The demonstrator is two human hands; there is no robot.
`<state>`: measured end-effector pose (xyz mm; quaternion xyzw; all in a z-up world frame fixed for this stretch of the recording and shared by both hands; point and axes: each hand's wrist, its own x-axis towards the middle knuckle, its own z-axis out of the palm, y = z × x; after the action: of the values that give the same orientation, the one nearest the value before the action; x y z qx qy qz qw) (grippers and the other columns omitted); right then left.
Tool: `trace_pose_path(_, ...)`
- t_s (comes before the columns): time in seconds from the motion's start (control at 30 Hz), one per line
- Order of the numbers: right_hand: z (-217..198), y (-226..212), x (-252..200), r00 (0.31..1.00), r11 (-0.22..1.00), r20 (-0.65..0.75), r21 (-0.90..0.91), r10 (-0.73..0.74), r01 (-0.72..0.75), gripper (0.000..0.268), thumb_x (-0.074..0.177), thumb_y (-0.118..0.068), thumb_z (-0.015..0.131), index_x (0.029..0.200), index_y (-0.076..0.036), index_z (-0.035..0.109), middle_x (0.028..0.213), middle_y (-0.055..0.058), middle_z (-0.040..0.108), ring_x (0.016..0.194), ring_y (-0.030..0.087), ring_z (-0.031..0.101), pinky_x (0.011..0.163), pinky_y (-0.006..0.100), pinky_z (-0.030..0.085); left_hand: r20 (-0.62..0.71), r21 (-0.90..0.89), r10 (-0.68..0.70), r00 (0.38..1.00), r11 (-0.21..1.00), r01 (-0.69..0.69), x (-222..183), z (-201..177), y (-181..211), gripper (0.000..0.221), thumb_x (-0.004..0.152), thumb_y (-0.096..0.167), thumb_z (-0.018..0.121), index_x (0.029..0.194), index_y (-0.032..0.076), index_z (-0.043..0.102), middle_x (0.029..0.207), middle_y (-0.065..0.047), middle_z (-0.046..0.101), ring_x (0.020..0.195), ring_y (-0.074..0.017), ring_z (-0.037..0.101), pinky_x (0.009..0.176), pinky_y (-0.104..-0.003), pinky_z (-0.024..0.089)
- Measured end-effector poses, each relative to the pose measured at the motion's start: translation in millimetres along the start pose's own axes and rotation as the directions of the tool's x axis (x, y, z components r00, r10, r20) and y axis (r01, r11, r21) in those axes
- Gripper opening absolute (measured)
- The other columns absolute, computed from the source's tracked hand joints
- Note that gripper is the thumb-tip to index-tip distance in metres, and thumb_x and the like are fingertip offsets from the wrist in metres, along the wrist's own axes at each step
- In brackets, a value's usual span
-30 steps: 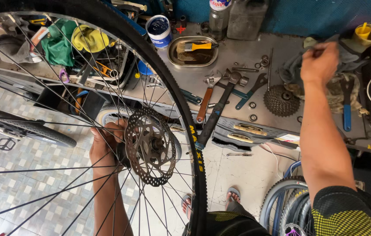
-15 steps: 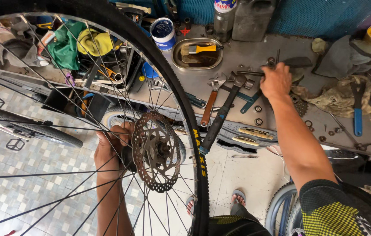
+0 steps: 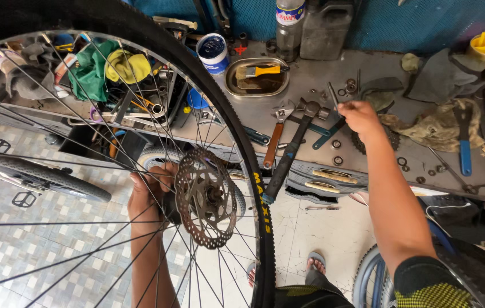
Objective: The person services a bicycle wheel by manually placing a spacer and a component onto the hub, then using an adjustable wrench and another tool to tighten parts on the axle.
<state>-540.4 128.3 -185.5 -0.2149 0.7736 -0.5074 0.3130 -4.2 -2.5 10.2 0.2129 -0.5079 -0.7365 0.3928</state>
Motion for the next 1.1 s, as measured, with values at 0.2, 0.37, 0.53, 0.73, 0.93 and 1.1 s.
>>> trace_pose_path(0.2,-21,13,-76,0.969,0.851,0.246,0.516,-0.035,-0.100,0.025,0.106,-0.020,0.059,0.113,0.001,0.071,0.093,0.001,0.065,0.076,0.009,0.052,0.066,0.026,0.044,-0.010,-0.018,0.019,1.000,1.000,-0.019,2,-13,-7,0.066,0.106,0.066,0.040,0.088,0.004,0.053,0.117,-0.012,0.061,0.096,-0.0229,0.054,0.090,-0.037,0.047)
trace_pose_path(0.37,-27,32,-96,0.987,0.920,0.159,0.388,-0.012,-0.051,0.026,0.105,-0.023,0.061,0.112,-0.002,0.074,0.093,0.001,0.068,0.075,0.012,0.052,0.065,0.029,0.044,-0.104,-0.145,-0.035,0.994,0.989,0.020,-1,-29,-17,0.063,0.105,0.065,0.043,0.092,0.005,0.055,0.113,-0.011,0.064,0.099,-0.0243,0.062,0.092,-0.039,0.053)
trace_pose_path(0.53,-25,59,-112,0.980,0.823,-0.157,-0.568,-0.124,0.012,0.026,0.101,-0.031,0.067,0.109,-0.008,0.076,0.096,0.014,0.073,0.090,0.034,0.068,0.080,0.045,0.052,-0.159,-0.098,0.008,0.987,0.995,-0.024,-2,-33,-19,0.061,0.111,0.064,0.046,0.100,0.006,0.061,0.098,-0.008,0.065,0.090,-0.0224,0.063,0.090,-0.038,0.054)
trace_pose_path(0.73,-9,45,-149,0.892,0.577,-0.234,-0.816,-0.388,0.037,0.027,0.089,-0.032,0.073,0.104,-0.010,0.076,0.108,0.017,0.069,0.098,0.040,0.067,0.083,0.051,0.053,-0.173,-0.031,0.003,0.985,0.999,-0.009,-4,-24,-14,0.059,0.108,0.065,0.045,0.098,0.009,0.060,0.096,-0.006,0.062,0.089,-0.0210,0.060,0.083,-0.036,0.052)
trace_pose_path(0.93,50,-74,-231,0.846,0.781,0.043,-0.361,-0.532,0.510,0.026,0.104,-0.025,0.060,0.123,-0.009,0.069,0.111,0.014,0.067,0.089,0.024,0.070,0.080,0.035,0.057,-0.107,-0.020,0.024,0.994,0.999,-0.026,2,-12,-16,0.060,0.107,0.063,0.043,0.089,0.008,0.056,0.101,-0.011,0.063,0.092,-0.0241,0.058,0.086,-0.037,0.050)
trace_pose_path(1.1,91,-171,-306,0.634,0.666,0.243,0.079,-0.735,0.742,0.036,0.099,-0.020,0.069,0.131,-0.004,0.066,0.103,0.007,0.067,0.082,0.016,0.062,0.072,0.027,0.051,0.015,-0.044,0.121,0.992,0.992,-0.121,6,1,-14,0.060,0.112,0.056,0.040,0.082,0.005,0.053,0.098,-0.014,0.060,0.098,-0.0281,0.056,0.094,-0.040,0.046)
